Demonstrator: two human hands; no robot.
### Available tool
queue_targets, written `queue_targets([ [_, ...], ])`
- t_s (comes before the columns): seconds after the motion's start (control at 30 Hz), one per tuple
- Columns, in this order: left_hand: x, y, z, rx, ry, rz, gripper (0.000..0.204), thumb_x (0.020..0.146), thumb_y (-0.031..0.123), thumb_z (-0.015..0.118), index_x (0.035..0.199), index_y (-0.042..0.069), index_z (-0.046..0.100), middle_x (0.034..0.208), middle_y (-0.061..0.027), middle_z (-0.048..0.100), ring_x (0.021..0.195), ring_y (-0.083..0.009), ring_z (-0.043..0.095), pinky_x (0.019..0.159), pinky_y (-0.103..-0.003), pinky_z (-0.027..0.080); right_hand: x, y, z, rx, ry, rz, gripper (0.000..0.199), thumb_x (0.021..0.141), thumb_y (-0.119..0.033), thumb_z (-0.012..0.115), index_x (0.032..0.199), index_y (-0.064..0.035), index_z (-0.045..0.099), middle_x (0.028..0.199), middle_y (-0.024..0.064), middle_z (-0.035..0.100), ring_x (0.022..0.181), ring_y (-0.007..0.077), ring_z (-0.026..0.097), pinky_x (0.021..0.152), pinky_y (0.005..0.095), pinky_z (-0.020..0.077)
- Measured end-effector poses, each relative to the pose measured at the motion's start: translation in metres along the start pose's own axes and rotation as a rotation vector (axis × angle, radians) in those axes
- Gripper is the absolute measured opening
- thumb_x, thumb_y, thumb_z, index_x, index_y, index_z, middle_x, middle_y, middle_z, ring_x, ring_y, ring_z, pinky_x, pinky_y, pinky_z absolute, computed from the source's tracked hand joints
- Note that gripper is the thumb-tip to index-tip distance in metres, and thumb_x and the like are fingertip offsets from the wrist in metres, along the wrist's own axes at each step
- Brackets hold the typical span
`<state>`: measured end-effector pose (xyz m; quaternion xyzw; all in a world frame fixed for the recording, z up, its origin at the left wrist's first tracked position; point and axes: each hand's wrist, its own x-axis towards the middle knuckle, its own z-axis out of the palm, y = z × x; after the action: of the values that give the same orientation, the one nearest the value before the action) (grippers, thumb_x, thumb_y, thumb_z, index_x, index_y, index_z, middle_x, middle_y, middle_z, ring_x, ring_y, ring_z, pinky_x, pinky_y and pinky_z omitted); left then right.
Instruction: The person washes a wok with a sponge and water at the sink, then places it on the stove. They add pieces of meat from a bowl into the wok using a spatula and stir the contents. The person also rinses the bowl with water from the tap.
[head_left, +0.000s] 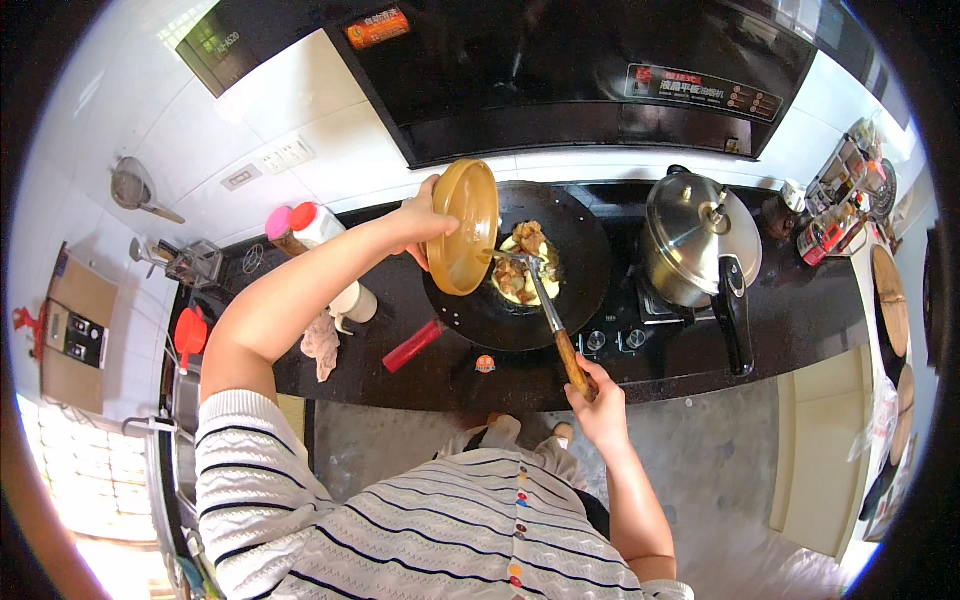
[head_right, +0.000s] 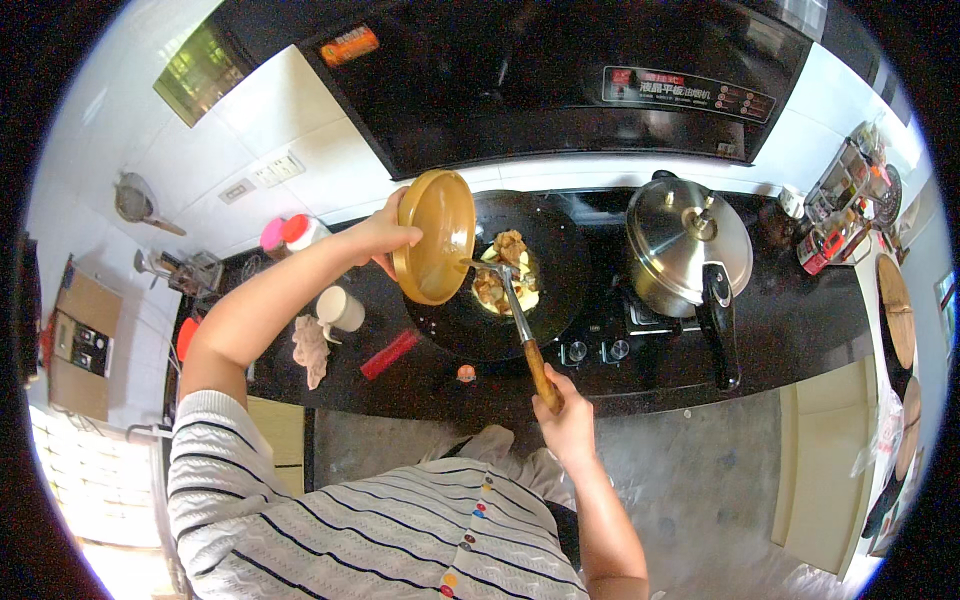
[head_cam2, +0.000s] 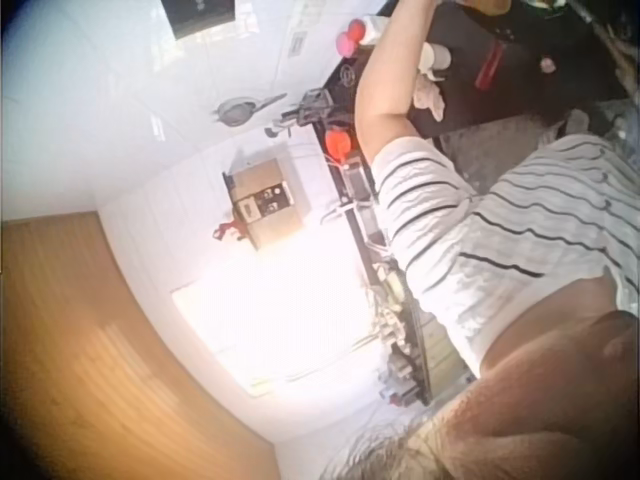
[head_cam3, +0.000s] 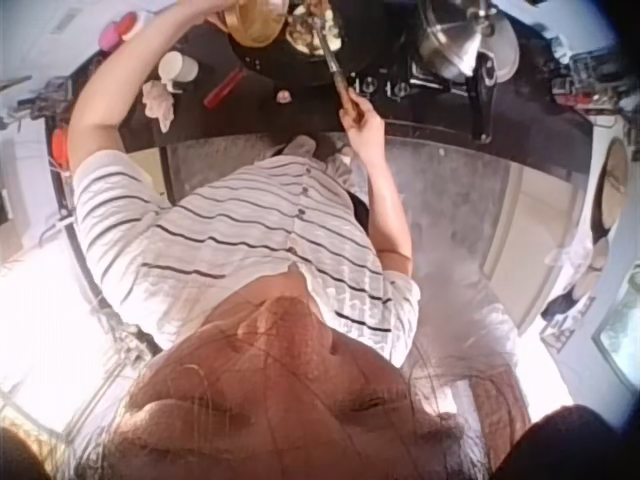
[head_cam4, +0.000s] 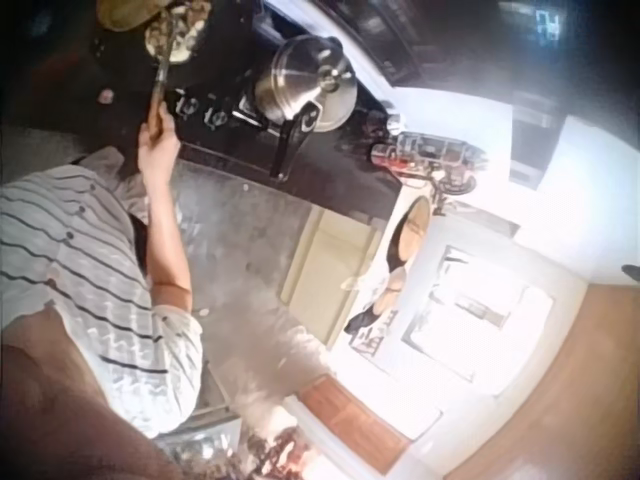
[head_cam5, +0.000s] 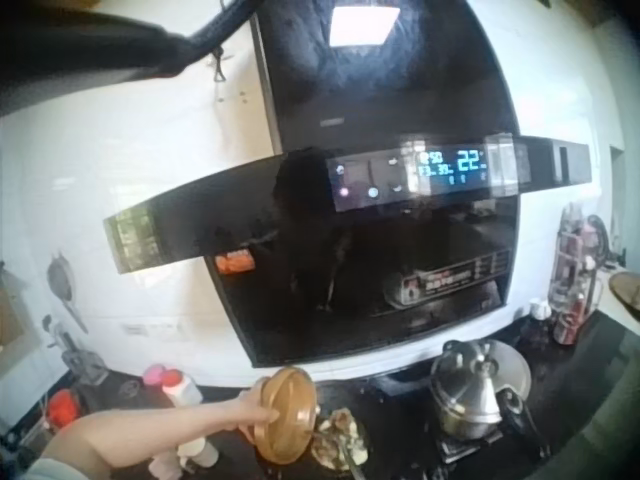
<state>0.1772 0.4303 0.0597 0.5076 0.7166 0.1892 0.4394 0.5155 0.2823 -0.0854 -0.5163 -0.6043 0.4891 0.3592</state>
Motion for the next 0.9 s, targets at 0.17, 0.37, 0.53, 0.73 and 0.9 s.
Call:
queue_targets([
  [0.17,-0.008,-0.01,-0.005,-0.128,0.024,-0.005,0.092,0.077,0.01,0.057,0.149,0.017,0.0,0.137,-0.0213,0.041,0.109,-0.0405,0.059,0.063,-0.053,0.061,0.0,-0.009,-0.001,-0.027,-0.005,0.013,0.049,0.081,0.0,0.067,0.129,-0.0011,0.055,0.11,0.0115,0.067,0.096,0.0134,0.064,0.085,0.0265,0.0487],
  [0.37,-0.019,-0.068,-0.013,-0.61,0.045,-0.006,0.082,0.077,0.011,0.055,0.147,0.021,0.013,0.136,-0.0173,0.039,0.115,-0.0392,0.055,0.075,-0.062,0.056,0.005,-0.024,-0.009,-0.108,0.07,-0.11,0.047,0.082,-0.003,0.067,0.127,-0.0039,0.056,0.102,0.0195,0.069,0.095,0.0215,0.069,0.081,0.0307,0.0519],
  [0.53,-0.028,-0.142,-0.007,-1.135,0.069,0.029,0.073,0.079,0.012,0.05,0.144,0.022,0.017,0.134,-0.0156,0.04,0.119,-0.0406,0.051,0.086,-0.069,0.048,0.009,-0.067,-0.022,-0.349,0.108,-0.126,0.05,0.081,-0.001,0.067,0.129,-0.0073,0.055,0.073,0.0089,0.062,0.064,0.0132,0.058,0.063,0.0277,0.048],
  [0.73,-0.051,-0.229,-0.002,-1.352,0.176,0.126,0.064,0.082,0.018,0.051,0.141,0.009,0.029,0.138,-0.0178,0.041,0.123,-0.0405,0.047,0.093,-0.062,0.047,0.02,-0.055,-0.01,-0.408,0.048,-0.121,0.049,0.081,-0.001,0.067,0.128,-0.0063,0.057,0.072,0.0098,0.063,0.063,0.012,0.057,0.061,0.0277,0.0475],
  [0.9,-0.082,-0.283,-0.004,-1.5,0.315,0.049,0.064,0.081,0.018,0.053,0.141,0.008,0.033,0.14,-0.018,0.041,0.125,-0.0403,0.046,0.096,-0.061,0.046,0.035,-0.058,0.012,-0.482,0.039,-0.111,0.046,0.082,-0.001,0.065,0.127,-0.0034,0.058,0.076,0.0104,0.064,0.064,0.0104,0.056,0.062,0.0256,0.0474],
])
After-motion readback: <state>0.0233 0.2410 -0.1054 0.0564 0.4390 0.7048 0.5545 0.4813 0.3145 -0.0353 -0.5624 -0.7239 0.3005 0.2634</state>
